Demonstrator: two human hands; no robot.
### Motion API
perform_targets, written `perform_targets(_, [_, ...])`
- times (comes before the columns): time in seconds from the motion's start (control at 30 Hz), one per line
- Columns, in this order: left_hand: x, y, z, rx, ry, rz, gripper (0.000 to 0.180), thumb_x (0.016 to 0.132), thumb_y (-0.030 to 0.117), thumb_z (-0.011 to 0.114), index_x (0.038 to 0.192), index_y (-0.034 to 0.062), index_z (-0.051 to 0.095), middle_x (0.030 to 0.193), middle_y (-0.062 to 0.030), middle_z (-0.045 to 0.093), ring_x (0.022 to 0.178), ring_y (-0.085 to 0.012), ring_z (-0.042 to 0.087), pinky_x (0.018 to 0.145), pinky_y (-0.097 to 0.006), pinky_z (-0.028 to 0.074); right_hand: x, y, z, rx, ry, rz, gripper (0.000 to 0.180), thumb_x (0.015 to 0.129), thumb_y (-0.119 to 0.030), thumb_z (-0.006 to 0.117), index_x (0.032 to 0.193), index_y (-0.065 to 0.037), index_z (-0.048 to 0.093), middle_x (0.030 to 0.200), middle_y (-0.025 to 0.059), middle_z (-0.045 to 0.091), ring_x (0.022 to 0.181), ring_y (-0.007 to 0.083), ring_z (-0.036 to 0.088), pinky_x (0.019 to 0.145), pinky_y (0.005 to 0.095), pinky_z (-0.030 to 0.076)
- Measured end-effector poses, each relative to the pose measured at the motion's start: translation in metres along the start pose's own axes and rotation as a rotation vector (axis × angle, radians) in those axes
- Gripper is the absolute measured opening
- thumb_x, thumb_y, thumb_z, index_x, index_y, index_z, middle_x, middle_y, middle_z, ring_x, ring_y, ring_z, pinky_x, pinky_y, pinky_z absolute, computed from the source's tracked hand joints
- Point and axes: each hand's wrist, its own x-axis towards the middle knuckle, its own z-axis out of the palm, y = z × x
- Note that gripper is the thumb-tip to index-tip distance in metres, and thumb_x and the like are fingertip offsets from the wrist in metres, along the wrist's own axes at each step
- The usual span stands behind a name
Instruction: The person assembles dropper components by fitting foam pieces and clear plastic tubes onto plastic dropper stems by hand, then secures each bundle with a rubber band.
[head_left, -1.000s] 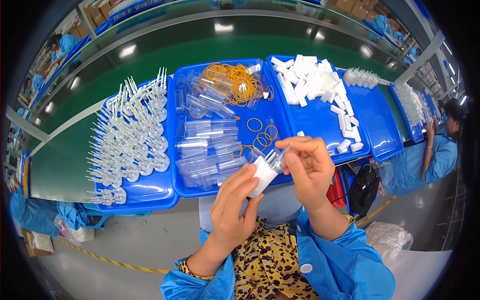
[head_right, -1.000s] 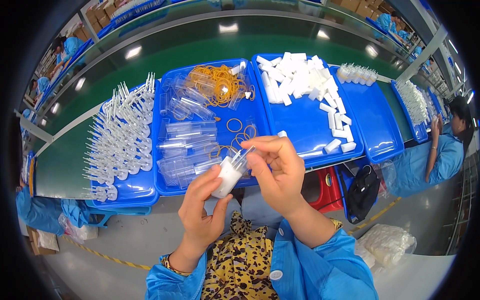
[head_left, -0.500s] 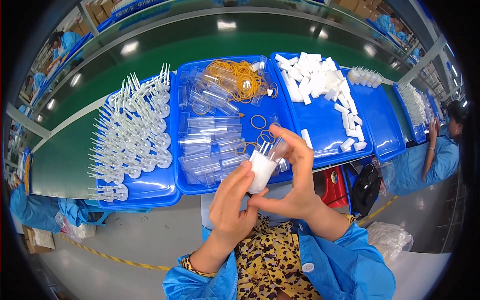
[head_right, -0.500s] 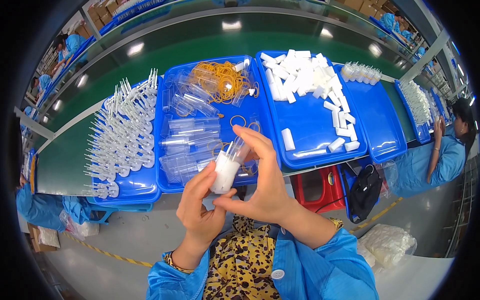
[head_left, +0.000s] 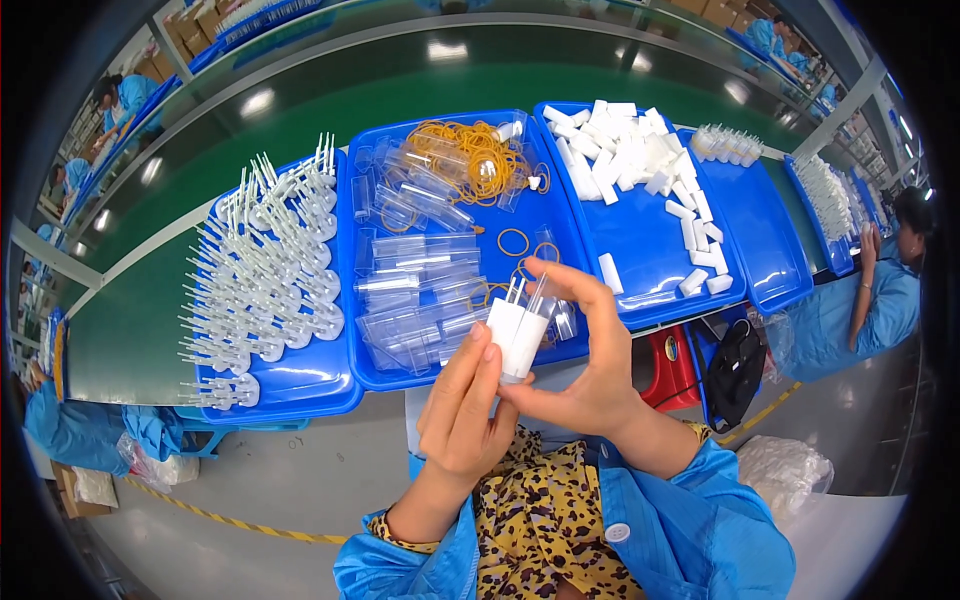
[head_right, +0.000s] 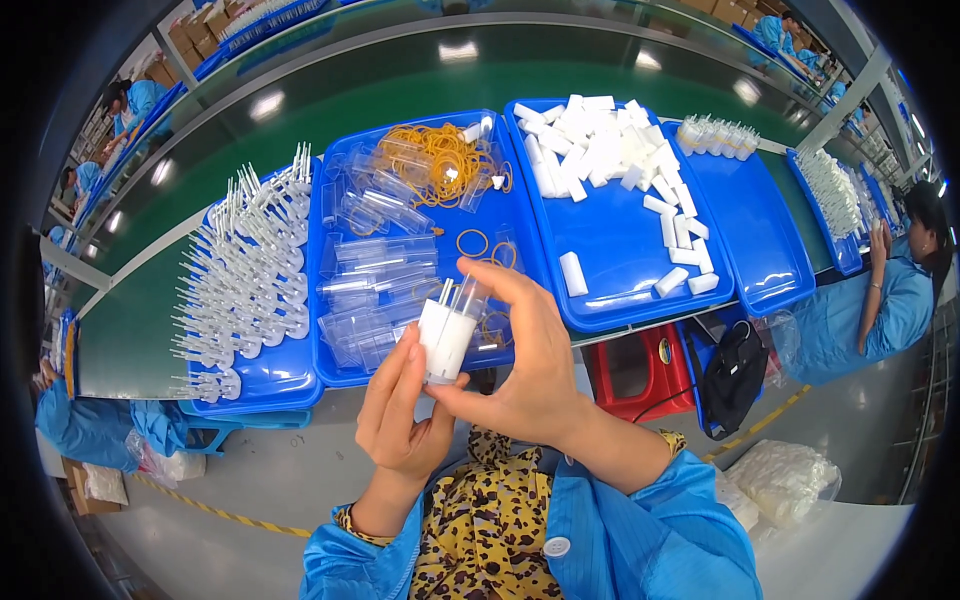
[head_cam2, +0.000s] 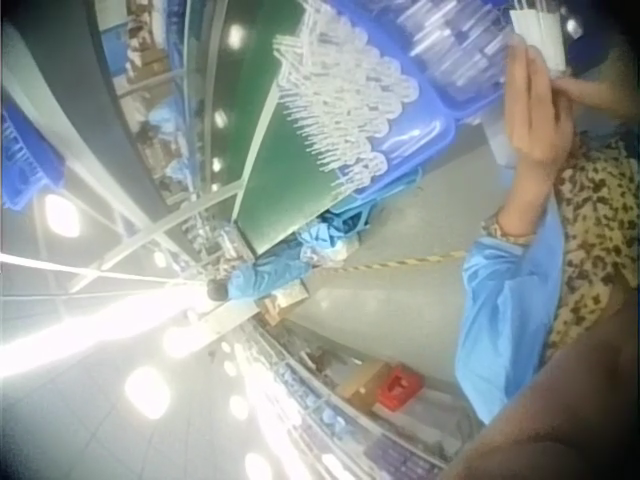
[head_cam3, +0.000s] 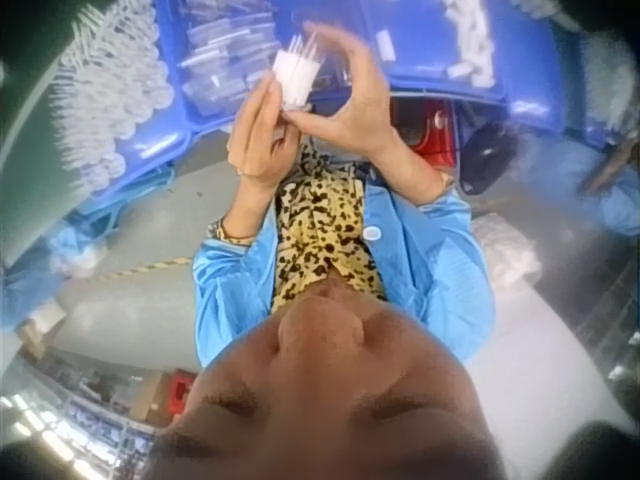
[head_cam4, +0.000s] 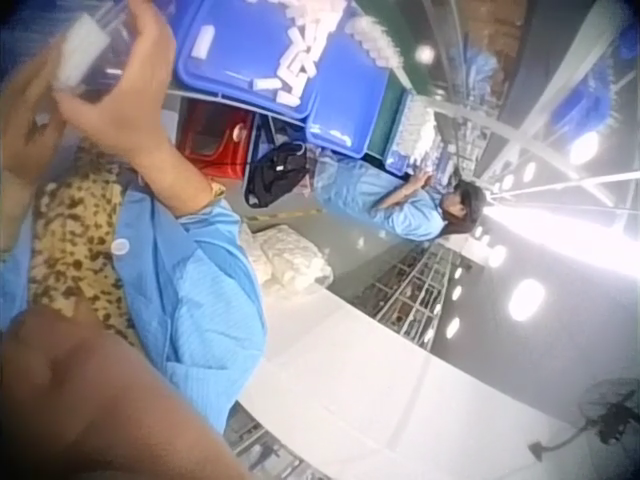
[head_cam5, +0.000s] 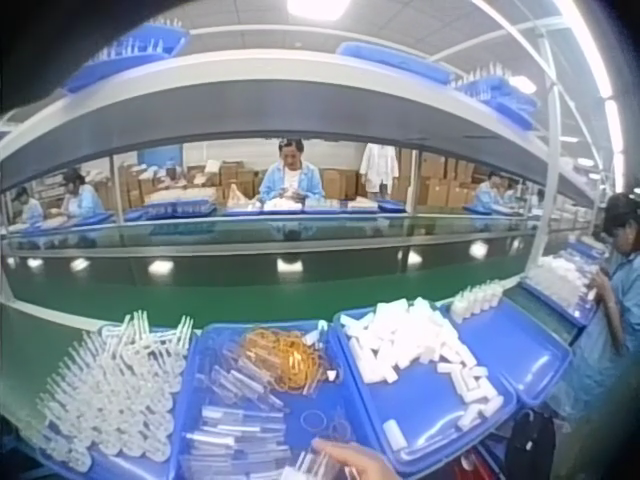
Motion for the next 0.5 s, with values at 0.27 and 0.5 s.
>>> perform_targets(0.27, [-0.001,0.001,0.004,-0.074,0.017,-0.047,0.049,0.073,0.007,0.081,0.116,-0.0071,0.061,0.114,-0.0271,0.063,0.103,-0.0354,0.065,0.084,-0.039,0.056,-0.004,0.007,0.014,-0.052,0.253,-0.187,0.064,0.057,-0.016,0.081,0.115,-0.002,0.06,0.121,0.0148,0.046,0.119,0.0306,0.045,0.097,0.0423,0.041])
perform_targets(0.5, [-0.001,-0.001,0.002,-0.084,0.033,-0.043,0.049,0.073,0.004,0.08,0.117,-0.0074,0.06,0.116,-0.027,0.062,0.105,-0.035,0.064,0.082,-0.038,0.057,-0.001,0.005,0.01,-0.171,0.208,-0.249,0.069,0.059,-0.022,0.083,0.119,-0.001,0.058,0.122,0.0154,0.047,0.121,0.0315,0.044,0.099,0.0415,0.039])
